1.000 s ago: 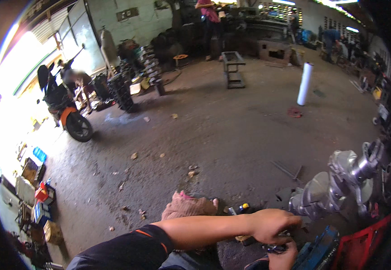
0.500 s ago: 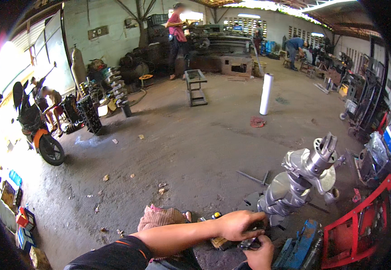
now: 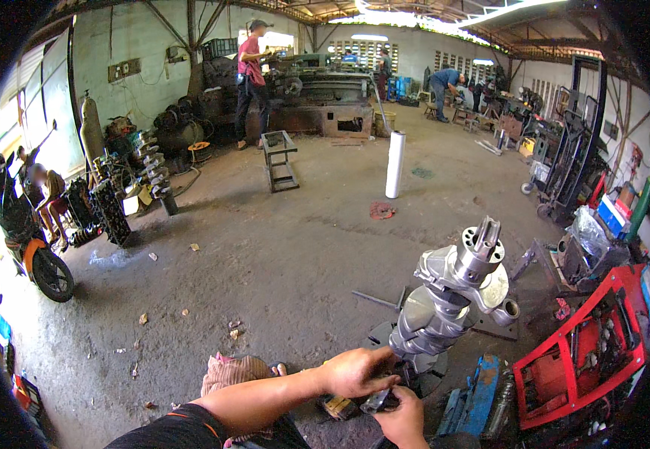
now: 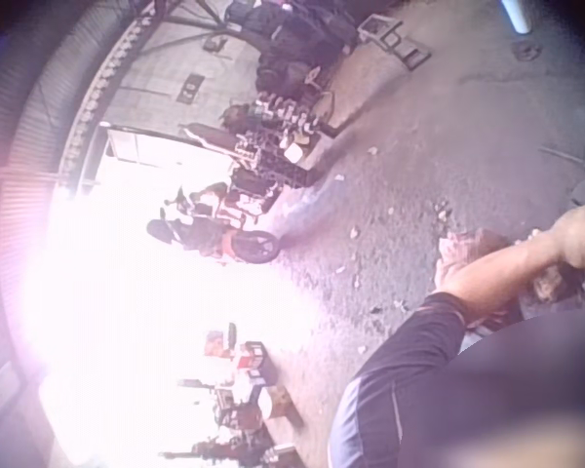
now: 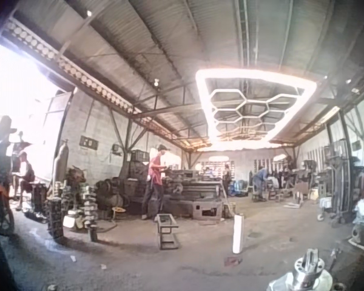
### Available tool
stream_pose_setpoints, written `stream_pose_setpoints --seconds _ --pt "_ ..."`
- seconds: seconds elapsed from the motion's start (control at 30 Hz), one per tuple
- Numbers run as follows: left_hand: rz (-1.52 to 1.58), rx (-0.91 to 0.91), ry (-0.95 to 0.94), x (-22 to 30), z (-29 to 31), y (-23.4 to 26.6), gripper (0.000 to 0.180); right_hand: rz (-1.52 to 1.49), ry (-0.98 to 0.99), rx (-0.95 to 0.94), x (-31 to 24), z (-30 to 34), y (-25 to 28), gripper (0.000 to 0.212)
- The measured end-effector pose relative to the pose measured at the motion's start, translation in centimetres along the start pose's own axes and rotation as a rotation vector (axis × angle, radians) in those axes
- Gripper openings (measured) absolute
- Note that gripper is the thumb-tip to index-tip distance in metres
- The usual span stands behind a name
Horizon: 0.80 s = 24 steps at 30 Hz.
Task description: The person cleans a crankshaft bearing cap with a rag, applies oil to the bearing surface, and installs the cap onto the crankshaft. The person repeats this process for multiple bearing caps.
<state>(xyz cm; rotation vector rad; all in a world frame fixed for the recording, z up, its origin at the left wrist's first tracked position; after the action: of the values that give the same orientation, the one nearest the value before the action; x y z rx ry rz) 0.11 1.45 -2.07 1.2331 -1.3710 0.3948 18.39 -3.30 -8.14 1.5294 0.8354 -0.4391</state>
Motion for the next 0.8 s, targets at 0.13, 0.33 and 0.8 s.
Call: stream_pose_setpoints --seconds 0.13,0.33,0.8 --pt "0.038 -0.023 -0.044 0.0 0.1 -0.4 0.030 -0.072 -0.056 -0.053 0.3 0.1 -0.2 0.038" --pt "0.200 -0.133 -0.137 -0.5 -0.2 -0.4 0.031 -0.016 0.001 -0.009 0.2 0.0 0.0 0.038" --pt "0.111 -0.010 -0.002 0.4 0.1 -0.2 0.034 0.036 0.009 0.001 -0.1 -0.1 0.1 0.039"
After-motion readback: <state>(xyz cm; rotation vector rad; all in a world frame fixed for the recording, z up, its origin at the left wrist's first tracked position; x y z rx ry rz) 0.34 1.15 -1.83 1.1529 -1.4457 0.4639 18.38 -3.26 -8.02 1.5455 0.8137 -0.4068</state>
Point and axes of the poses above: each hand's wrist, its own z-axis away from the middle knuckle, its own y-axis out of the back of the hand, x = y × z, the point moved 2 cm from there along -z, towards the middle knuckle, and after that the axes turned 13 degrees about z, right-handed, at the moved point
